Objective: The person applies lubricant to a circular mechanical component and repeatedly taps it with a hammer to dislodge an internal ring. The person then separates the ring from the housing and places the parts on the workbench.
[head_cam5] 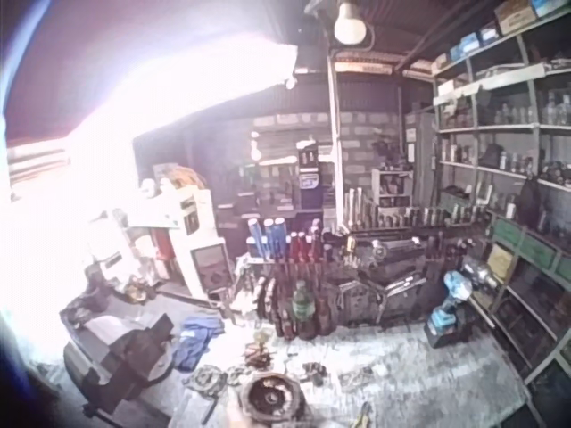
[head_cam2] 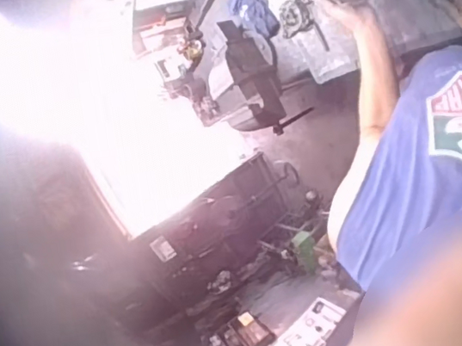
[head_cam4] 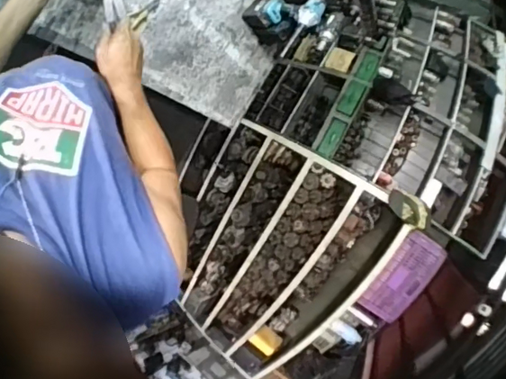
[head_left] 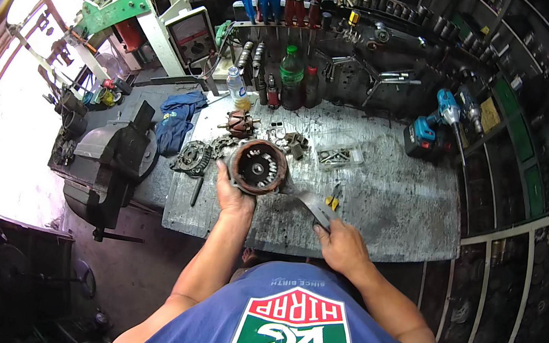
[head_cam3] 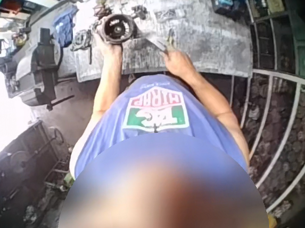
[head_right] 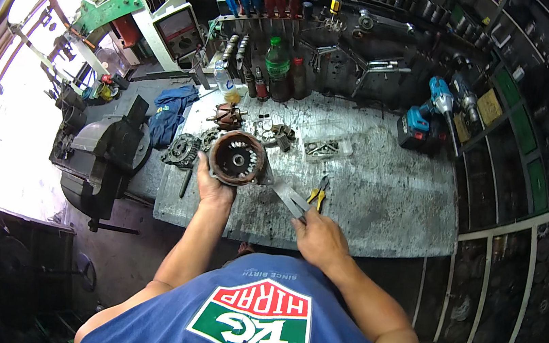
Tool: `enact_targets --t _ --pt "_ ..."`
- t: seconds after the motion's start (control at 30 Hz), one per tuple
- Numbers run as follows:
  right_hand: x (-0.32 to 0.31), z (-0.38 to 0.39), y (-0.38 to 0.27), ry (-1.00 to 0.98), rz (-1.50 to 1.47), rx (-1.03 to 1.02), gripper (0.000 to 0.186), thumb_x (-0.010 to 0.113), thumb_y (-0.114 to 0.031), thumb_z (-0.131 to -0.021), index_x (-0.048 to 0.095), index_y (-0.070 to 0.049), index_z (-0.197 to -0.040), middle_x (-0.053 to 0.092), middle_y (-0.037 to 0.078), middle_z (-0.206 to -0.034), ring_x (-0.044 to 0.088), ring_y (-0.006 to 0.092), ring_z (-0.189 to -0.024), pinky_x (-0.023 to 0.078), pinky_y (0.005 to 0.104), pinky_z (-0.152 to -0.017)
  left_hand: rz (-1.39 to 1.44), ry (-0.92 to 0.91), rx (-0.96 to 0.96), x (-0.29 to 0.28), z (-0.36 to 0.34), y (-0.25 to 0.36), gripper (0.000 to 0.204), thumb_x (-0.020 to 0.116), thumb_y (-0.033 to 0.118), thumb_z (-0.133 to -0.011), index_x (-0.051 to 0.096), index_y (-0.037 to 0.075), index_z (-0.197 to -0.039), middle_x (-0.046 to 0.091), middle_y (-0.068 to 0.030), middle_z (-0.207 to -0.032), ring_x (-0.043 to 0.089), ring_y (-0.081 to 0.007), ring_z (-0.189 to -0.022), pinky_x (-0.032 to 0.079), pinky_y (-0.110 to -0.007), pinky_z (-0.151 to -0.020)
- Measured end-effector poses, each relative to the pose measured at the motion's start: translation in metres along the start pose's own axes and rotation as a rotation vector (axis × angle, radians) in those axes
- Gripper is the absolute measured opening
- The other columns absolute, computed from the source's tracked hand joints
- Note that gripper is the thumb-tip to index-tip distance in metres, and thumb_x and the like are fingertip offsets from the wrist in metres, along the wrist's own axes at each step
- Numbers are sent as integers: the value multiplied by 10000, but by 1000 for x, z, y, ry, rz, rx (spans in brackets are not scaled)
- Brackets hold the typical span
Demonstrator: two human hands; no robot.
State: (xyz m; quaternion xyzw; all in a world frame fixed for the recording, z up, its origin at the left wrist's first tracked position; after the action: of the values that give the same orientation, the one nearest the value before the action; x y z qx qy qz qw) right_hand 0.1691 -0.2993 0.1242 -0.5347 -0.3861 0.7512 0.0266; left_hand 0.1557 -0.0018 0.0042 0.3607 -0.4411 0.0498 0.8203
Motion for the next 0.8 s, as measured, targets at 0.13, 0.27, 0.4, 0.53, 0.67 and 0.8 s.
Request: enact_targets --t 0.13,0.27,0.4,0.53,0.67,0.8 --pt "-34 19 -19 277 -222 -253 407 675 -168 -1040 657 28 -1396 766 216 -1245 742 448 -1097 548 497 -1040 158 -74 -120 -1 4 -1 711 294 601 -1162 550 73 -1564 577 -164 -1598 550 -382 -1460 411 -600 -1254" --pt "-110 69 -17 673 -880 -652 301 601 -327 -1137 538 -63 -1268 586 24 -860 540 146 -681 494 318 -667 130 31 -121 -10 5 -7 694 310 592 -1167 574 72 -1542 599 -153 -1576 561 -371 -1446 420 -573 -1256" --pt "-54 38 -53 437 65 -654 304 631 -305 -1090 681 -17 -1176 770 247 -1009 755 481 -908 607 549 -782 119 -12 -94 3 6 -11 678 352 581 -1166 556 66 -1556 612 -151 -1560 570 -362 -1438 423 -556 -1255" --pt "-34 10 -25 214 -116 -203 429 659 -273 -1068 632 20 -1380 747 312 -991 731 523 -908 581 575 -788 116 -124 -77 17 3 -3 657 316 554 -1178 566 75 -1551 631 -165 -1534 574 -364 -1434 454 -566 -1228" --pt "-116 68 -34 702 -587 -567 355 674 -366 -1086 626 -41 -1223 635 47 -897 583 162 -684 533 351 -697 134 -17 -109 1 2 -6 668 287 559 -1177 561 85 -1561 587 -151 -1591 548 -382 -1461 424 -603 -1245" --pt "-79 43 -26 468 -249 -400 332 670 -362 -1070 628 -43 -1152 651 140 -856 629 339 -736 543 468 -720 168 10 -105 -6 -2 -13 668 310 563 -1176 569 73 -1549 606 -159 -1568 565 -382 -1440 435 -602 -1235"
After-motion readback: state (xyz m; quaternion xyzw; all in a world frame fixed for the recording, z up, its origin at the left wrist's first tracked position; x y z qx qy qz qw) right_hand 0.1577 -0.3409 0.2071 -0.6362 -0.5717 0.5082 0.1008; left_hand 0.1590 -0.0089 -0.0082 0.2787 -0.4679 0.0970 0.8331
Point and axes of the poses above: each hand's wrist, its own z-axis away from the middle knuckle, its own x-axis out of the palm, y = z × x, the point moved 8 cm from there along -z, towards the middle knuckle
